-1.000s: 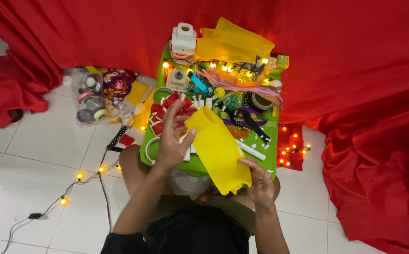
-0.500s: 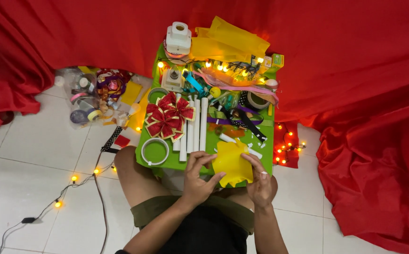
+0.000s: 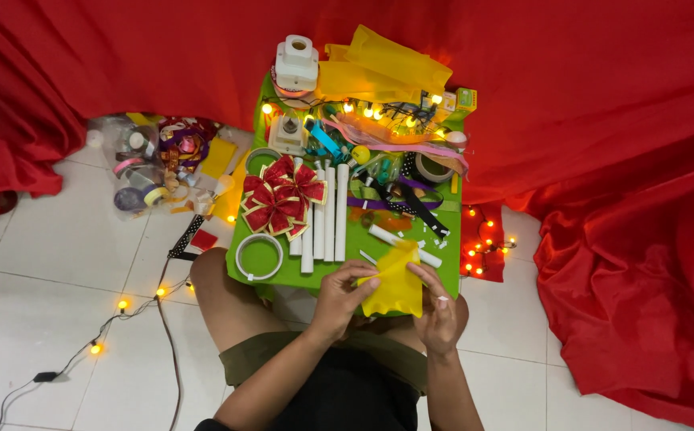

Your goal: Folding and rolling yellow paper on a craft table to create a decorative item.

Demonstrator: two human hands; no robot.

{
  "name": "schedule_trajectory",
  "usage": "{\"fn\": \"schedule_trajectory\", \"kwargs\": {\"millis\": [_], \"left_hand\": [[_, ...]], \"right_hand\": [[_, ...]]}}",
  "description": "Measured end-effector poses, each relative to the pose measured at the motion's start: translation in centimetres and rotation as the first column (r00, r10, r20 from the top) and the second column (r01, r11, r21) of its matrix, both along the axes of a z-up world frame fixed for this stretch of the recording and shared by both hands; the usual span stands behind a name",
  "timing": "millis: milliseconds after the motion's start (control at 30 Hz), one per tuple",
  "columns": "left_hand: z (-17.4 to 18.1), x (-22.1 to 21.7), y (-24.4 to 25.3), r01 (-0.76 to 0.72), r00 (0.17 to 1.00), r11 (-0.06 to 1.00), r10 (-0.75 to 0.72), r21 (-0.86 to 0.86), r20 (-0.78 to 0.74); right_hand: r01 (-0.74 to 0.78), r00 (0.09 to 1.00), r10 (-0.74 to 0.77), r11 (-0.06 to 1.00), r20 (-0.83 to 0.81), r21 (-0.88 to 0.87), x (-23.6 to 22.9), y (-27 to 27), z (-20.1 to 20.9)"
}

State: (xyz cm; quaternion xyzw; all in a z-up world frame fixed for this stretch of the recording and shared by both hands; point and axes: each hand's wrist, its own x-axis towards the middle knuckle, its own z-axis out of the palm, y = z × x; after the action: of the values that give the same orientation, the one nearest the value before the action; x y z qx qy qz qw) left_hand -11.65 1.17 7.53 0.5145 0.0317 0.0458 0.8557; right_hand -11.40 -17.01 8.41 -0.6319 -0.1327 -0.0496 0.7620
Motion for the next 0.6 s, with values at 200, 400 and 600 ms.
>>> {"fn": "schedule_trajectory", "kwargs": {"millis": [200,400,600], "left_hand": [[-1.2,0.3,0.0,0.077,0.966,0.866,-0.187,-0.495,-0.176],[-2.1,0.6,0.5,0.276,0.924,0.873,-0.356,-0.403,-0.139],[-1.2,1.8,0.1,0.536,0.844,0.844,-0.534,0.028,-0.043]], "right_hand": [[-0.001,1.000,0.001,1.000,0.015,0.011,0.2,-0.5,-1.0],[0.045,0.998,-0.041,0.995,0.051,-0.088,-0.1,-1.0,-0.1],[0.080,0.997,-0.081,0.993,-0.010,-0.092,-1.4,-3.5,-0.6]]}}
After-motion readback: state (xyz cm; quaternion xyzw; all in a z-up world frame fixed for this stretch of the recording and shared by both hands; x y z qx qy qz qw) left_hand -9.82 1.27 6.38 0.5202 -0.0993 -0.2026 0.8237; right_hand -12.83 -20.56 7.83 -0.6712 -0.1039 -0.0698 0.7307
